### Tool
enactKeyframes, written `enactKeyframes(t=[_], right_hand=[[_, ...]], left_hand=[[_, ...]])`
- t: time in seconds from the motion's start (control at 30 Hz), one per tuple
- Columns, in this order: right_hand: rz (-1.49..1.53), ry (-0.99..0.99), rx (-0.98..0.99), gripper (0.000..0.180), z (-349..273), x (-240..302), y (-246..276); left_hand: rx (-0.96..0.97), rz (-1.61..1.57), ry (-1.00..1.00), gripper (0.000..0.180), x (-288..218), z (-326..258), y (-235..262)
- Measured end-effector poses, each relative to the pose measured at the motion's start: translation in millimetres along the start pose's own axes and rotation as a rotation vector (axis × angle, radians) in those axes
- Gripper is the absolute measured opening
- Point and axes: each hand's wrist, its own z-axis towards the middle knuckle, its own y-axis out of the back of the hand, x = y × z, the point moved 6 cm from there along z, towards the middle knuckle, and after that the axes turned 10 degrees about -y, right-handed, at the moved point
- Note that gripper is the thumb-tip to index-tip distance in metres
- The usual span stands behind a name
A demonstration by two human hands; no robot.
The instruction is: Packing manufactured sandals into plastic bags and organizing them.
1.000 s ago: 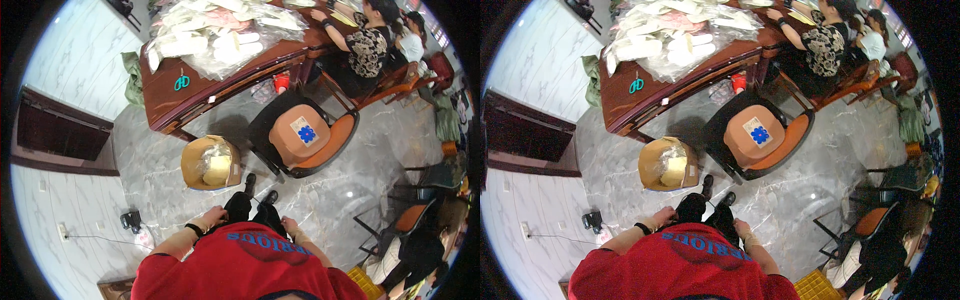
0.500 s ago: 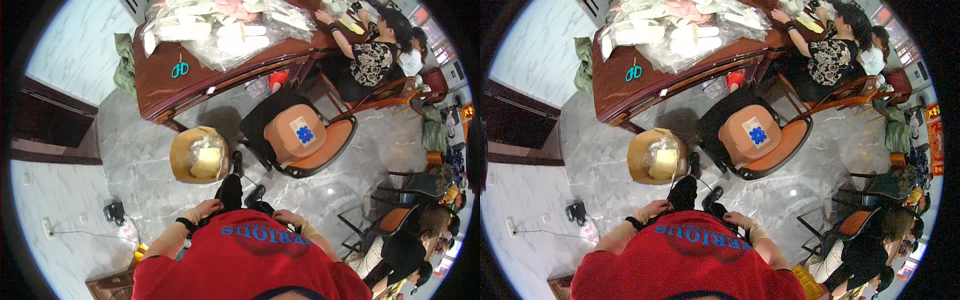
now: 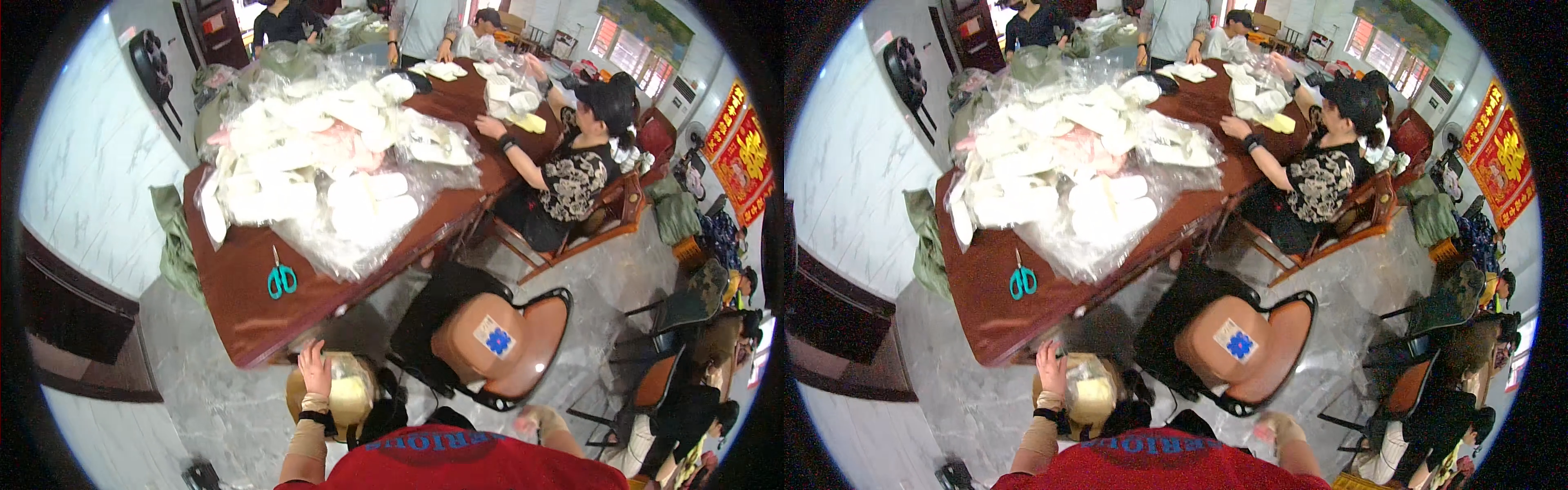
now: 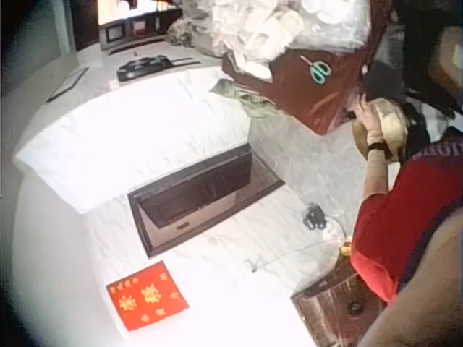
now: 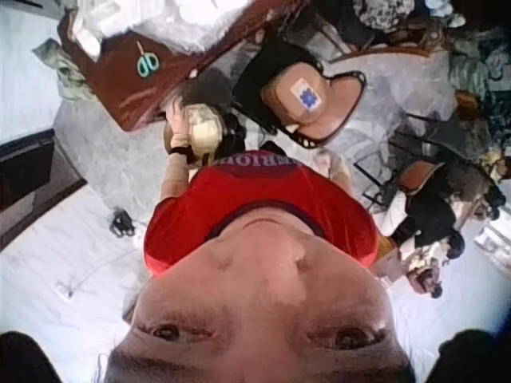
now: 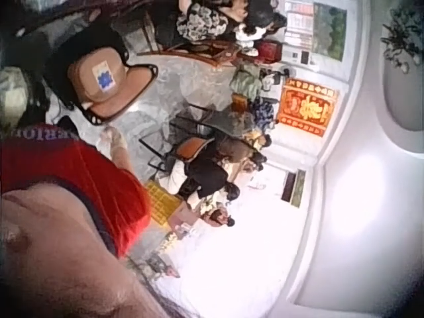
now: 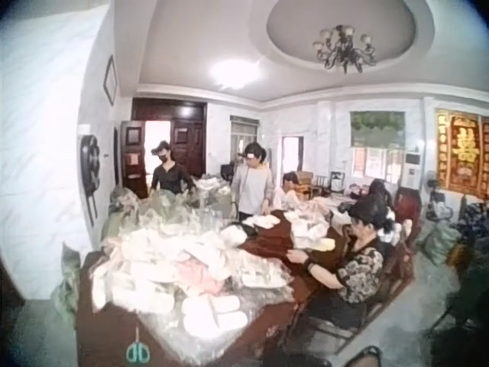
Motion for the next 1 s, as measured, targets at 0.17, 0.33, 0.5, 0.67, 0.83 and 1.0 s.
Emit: enactKeyframes(t=[0.17,0.33,0.5,0.67,0.83,1.0], right_hand=[[1.011,0.141,-0.098,0.036,-19.6,-26.2,46.7],[1.246,0.177,-0.658,0.041,-86.0,30.4,61.9],[1.296,0.109,-0.620,0.039,-10.9,18.0,64.9],[1.312,0.349,-0.398,0.036,-16.4,49.3,16.8],[0.723,0.057,-0.255,0.048,-65.5,70.8,29.3],[0.562,0.032,-0.210,0.024,-40.7,118.8,64.4]], left_hand=[[0.173,0.250,-0.028,0.067,26.5,83.9,-12.7],[0.302,0.381,-0.052,0.098,29.9,97.5,-25.1],[0.334,0.296,-0.041,0.100,35.7,95.1,-20.5],[0.309,0.293,-0.084,0.100,30.2,105.9,-17.8],[0.320,0.306,-0.047,0.099,39.7,93.7,-20.0],[0.309,0.264,-0.077,0.099,36.9,98.1,-15.6]])
